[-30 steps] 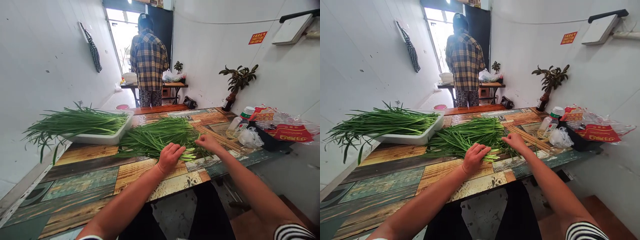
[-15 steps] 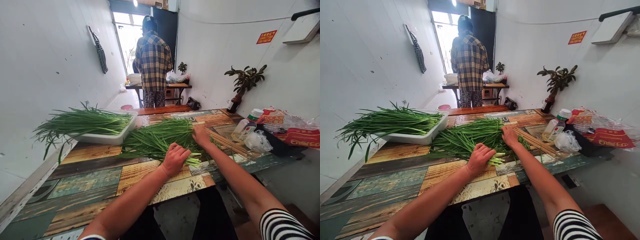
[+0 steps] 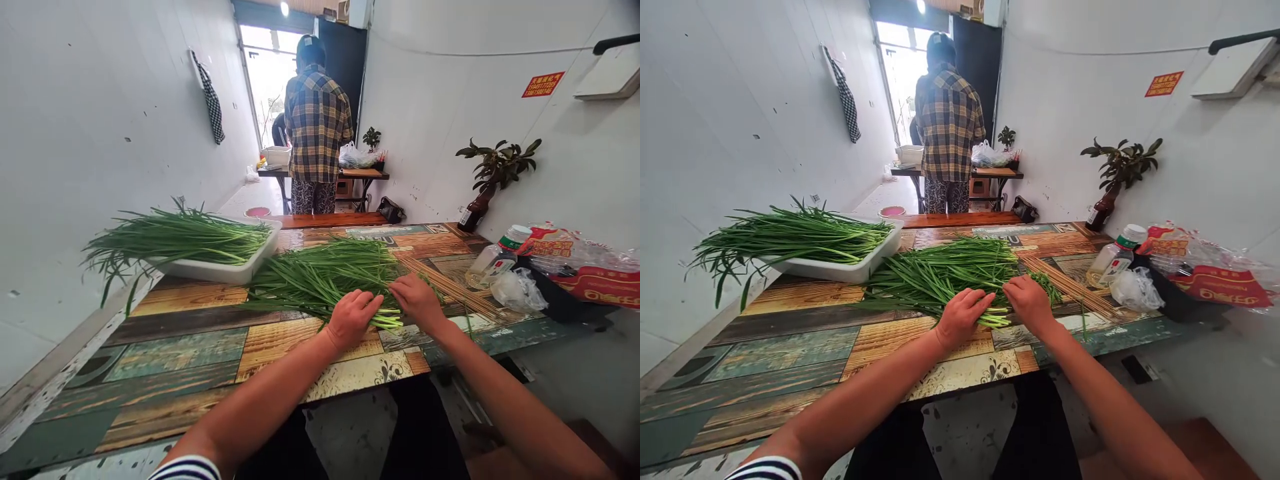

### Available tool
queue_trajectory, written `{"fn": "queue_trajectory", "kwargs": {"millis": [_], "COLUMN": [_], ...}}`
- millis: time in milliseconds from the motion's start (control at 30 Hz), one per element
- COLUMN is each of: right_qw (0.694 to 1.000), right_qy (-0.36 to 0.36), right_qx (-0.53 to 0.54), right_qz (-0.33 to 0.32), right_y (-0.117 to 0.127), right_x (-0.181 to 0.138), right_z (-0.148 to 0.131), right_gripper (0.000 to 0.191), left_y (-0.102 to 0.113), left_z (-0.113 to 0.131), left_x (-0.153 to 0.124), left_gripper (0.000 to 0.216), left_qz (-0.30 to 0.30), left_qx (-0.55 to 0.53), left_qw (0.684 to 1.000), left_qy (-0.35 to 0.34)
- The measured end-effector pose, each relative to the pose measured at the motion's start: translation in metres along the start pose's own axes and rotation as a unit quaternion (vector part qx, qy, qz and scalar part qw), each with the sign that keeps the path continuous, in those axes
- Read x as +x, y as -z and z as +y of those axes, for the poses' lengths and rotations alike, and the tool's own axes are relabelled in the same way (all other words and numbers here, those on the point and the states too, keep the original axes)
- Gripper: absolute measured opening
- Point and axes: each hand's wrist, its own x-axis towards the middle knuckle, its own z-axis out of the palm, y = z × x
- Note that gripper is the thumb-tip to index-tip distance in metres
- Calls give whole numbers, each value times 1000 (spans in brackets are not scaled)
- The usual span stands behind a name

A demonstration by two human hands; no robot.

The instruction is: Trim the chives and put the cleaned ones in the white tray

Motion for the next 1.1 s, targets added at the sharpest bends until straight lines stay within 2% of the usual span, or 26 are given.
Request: {"fn": "queue_trajectory", "kwargs": {"millis": [167,333,433,533,600,667,800,900,1000,1100], "right_qw": [996,992,994,995,991,989,993,989,991,987], "right_qy": [55,64,17,-74,-127,-145,-88,-50,15,95], "right_qx": [64,106,106,67,33,7,-43,-99,-87,-2], "right_qz": [36,20,5,21,29,22,-60,-101,-97,-126], "right_y": [3,-9,-12,-5,2,4,-10,-19,-13,1], "right_x": [-19,-30,-37,-37,-29,-14,22,38,35,16], "right_z": [-25,-19,4,29,36,35,22,17,12,2], "right_gripper": [30,31,26,25,31,33,19,21,24,22], "left_y": [1,-1,-2,-3,-3,-2,-3,-5,-5,-5], "left_z": [4,5,2,-1,-1,-1,-1,-2,-3,0], "left_x": [1,1,0,-1,-1,0,-1,-2,-3,-2], "left_gripper": [31,28,29,31,30,27,22,24,28,27], "left_qz": [0,-48,-54,-39,-32,-29,-37,-42,-25,-17], "left_qx": [-3,21,31,30,28,29,30,43,46,29], "left_qw": [1000,999,998,999,999,999,999,998,999,999], "left_qy": [2,-11,-16,0,10,10,0,7,11,1]}}
